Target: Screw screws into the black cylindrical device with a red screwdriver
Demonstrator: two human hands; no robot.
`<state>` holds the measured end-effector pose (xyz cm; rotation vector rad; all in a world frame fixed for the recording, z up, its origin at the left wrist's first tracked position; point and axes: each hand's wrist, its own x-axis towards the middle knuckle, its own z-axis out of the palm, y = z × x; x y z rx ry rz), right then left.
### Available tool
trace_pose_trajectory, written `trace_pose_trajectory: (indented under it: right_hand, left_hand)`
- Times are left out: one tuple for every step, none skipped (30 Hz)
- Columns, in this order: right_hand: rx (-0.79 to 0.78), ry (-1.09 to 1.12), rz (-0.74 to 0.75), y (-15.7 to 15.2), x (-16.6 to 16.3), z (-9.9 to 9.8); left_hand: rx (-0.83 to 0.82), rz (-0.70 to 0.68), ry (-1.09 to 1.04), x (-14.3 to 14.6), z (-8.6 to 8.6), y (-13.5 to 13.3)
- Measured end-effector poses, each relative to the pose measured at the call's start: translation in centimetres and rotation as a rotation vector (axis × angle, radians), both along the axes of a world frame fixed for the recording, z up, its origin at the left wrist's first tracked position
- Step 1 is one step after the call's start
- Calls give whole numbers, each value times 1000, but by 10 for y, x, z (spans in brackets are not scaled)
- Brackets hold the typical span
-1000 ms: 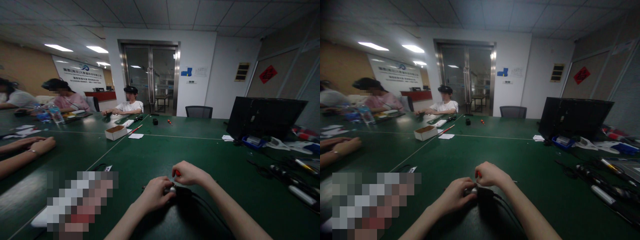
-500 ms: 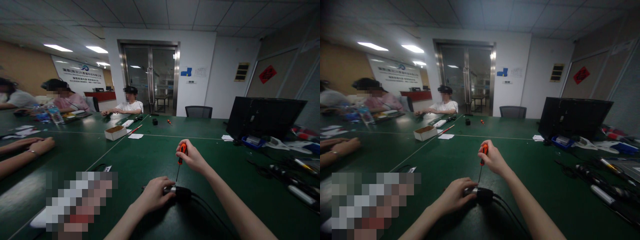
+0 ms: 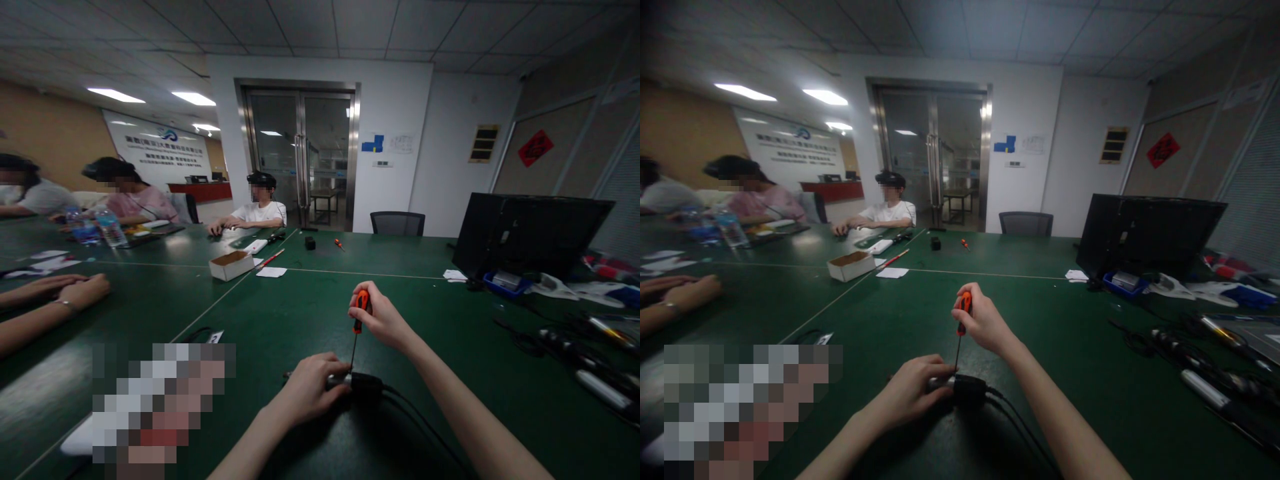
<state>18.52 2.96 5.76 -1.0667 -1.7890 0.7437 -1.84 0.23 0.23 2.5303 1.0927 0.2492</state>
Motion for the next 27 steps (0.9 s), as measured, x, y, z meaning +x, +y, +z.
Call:
trace_pose_trajectory:
  right_hand:
    - [2, 0, 1, 0, 0, 0]
    - [4, -1, 1, 0, 0, 0]
    - [6, -4, 0, 0, 0, 0]
    - [7, -9, -2, 0, 0, 1]
    - [6, -16, -5, 0, 0, 1]
    - [5, -23, -9, 0, 0, 1]
    - [5, -28, -13, 0, 0, 1]
    - [5, -30, -16, 0, -1, 2]
    - [6, -30, -15, 0, -1, 2]
    - [7, -29, -14, -1, -1, 2]
    - [9, -28, -12, -1, -1, 1]
    - [10, -28, -10, -1, -1, 1]
    - [10, -28, -9, -1, -1, 1]
    - [11, -28, -8, -1, -1, 1]
    - [13, -30, -8, -1, -1, 1]
    - [23, -38, -11, -1, -1, 1]
    - [41, -55, -19, -1, -1, 1]
    - [64, -76, -34, -1, 0, 1]
    - [87, -98, -53, -1, 0, 1]
    - [106, -117, -73, 0, 0, 1]
    - [119, -131, -91, 0, 0, 1]
    - [121, -133, -106, 1, 0, 0]
    - [111, -119, -116, 1, 0, -1]
    - [91, -90, -123, 2, 0, -2]
    - [65, -50, -129, 3, 0, -3]
    - [37, -4, -132, 3, -1, -5]
    - [10, 42, -132, 4, -1, -6]
  left_hand:
    - [0, 1, -3, 0, 0, 0]
    - [-1, 0, -7, 0, 0, 0]
    - [-1, -1, -9, 0, 0, 0]
    - [-1, -3, -9, 0, 0, 0]
    - [-1, -5, -8, 0, 0, 0]
    - [1, -8, -8, 0, 0, 0]
    - [5, -11, -8, 0, -1, 0]
    - [9, -13, -9, 0, -1, 0]
    - [12, -15, -10, 0, -2, 1]
    - [14, -17, -11, 0, -2, 1]
    - [15, -18, -11, 0, -3, 1]
    - [14, -19, -11, 0, -3, 1]
    - [13, -19, -12, 0, -3, 2]
    - [11, -20, -12, 0, -4, 2]
    - [10, -19, -13, -1, -4, 2]
    - [9, -18, -13, -1, -3, 2]
    - [8, -18, -11, -1, -3, 2]
    - [9, -17, -8, -1, -3, 1]
    - [9, -16, -5, 0, -2, 1]
    - [10, -15, -2, 0, -2, 1]
    - [10, -13, 2, 0, -1, 1]
    - [9, -12, 3, 0, -1, 0]
    - [7, -12, 3, 0, -1, 0]
    - [4, -13, 1, 0, -1, 0]
    - [2, -14, -1, 0, 0, 0]
    - [0, -14, -4, 0, 0, 0]
    - [-1, -13, -8, 0, -1, 0]
